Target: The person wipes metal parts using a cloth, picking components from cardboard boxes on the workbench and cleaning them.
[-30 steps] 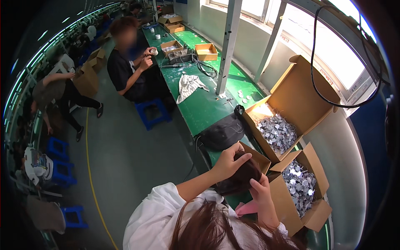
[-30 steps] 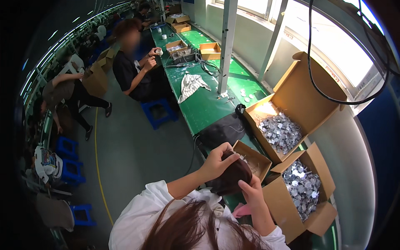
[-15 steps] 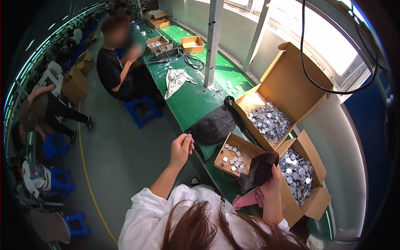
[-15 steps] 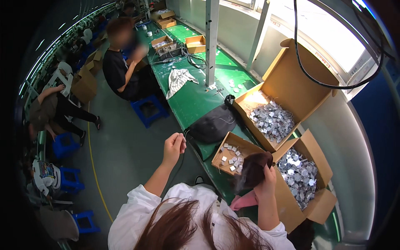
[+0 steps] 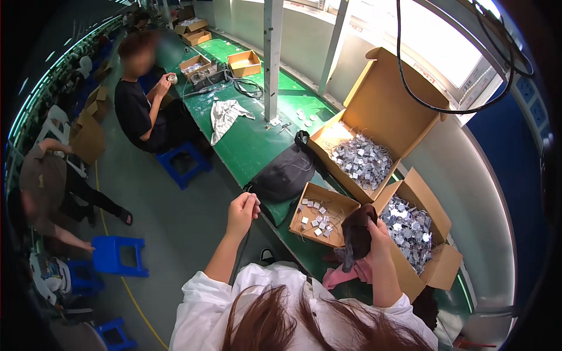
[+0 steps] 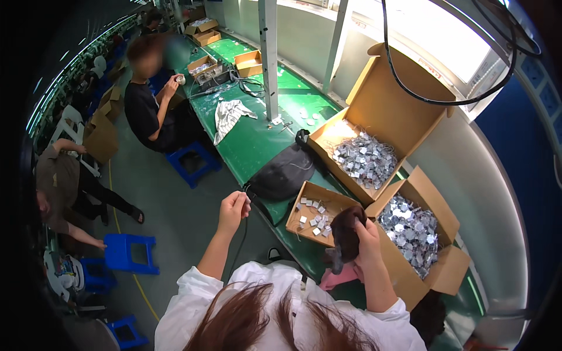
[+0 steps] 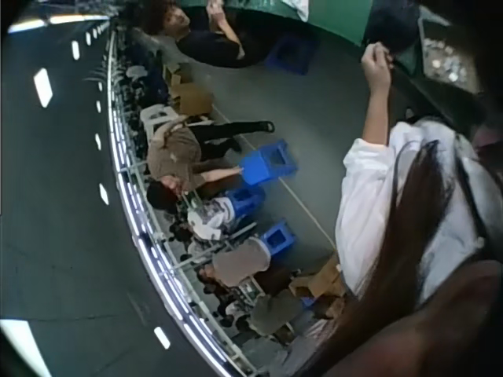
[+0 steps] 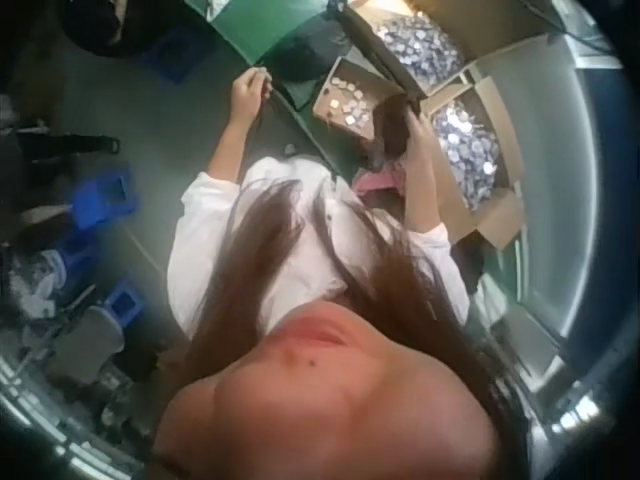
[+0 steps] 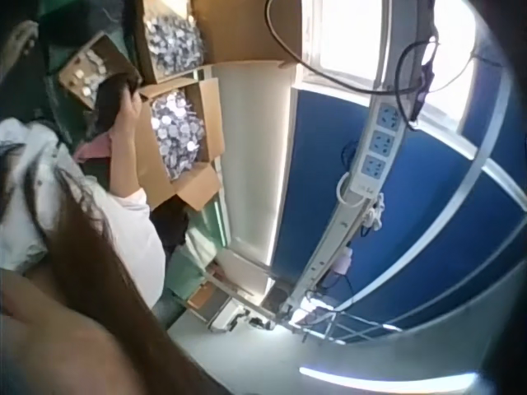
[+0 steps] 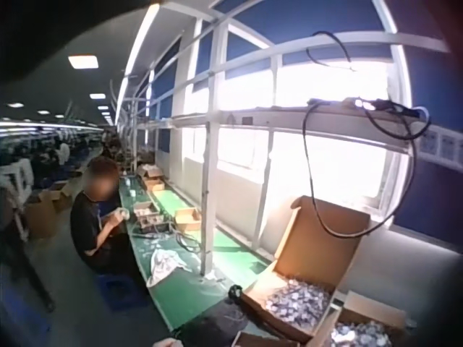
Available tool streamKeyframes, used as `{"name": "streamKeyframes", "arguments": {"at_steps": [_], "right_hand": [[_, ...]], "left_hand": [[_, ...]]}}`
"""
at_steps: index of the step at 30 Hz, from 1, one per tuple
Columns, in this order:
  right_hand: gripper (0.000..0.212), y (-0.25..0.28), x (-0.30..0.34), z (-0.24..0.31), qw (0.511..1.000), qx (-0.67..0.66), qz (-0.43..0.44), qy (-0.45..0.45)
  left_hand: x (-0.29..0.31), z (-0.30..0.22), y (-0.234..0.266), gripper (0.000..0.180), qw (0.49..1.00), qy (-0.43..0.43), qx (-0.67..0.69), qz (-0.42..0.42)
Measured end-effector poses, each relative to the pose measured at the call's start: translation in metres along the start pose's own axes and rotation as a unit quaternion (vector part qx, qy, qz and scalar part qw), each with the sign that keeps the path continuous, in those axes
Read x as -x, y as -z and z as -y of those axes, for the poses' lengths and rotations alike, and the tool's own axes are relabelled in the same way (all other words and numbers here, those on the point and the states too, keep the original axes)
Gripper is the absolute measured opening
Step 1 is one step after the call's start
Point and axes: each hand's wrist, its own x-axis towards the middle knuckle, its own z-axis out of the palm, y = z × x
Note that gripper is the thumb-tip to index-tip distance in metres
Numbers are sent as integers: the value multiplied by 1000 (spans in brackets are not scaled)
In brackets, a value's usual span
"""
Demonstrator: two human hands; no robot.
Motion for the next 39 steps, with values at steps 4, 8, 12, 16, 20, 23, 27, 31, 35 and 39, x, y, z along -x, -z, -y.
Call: {"name": "streamKeyframes", "arguments": {"at_steps": [4,8,12,16,20,23,27,31,35,39], "right_hand": [[20,1,8,36,998,-1,52,31],[21,-12,-11,30,999,-5,10,40],[19,-17,-19,-5,988,111,91,-64],[20,2,-2,-24,983,126,90,-103],[21,29,8,-47,974,197,64,-89],[23,34,14,-54,949,260,69,-165],[24,31,13,-64,942,280,100,-153],[28,22,17,-76,921,342,123,-141],[29,4,5,-63,932,310,177,-57],[34,-44,25,21,975,104,155,123]], "left_hand": [[-7,-43,16,17,993,44,-23,109],[-30,-28,23,33,964,14,186,190],[-36,3,-15,58,836,16,-436,333],[-11,18,-17,29,923,135,-124,337],[26,68,-3,23,918,165,-214,291],[42,92,-3,26,906,243,-156,311],[48,113,-5,28,880,202,-310,297],[51,108,-11,28,863,186,-336,330],[49,103,-20,27,853,161,-352,350],[50,90,-20,27,830,148,-391,368]]}}
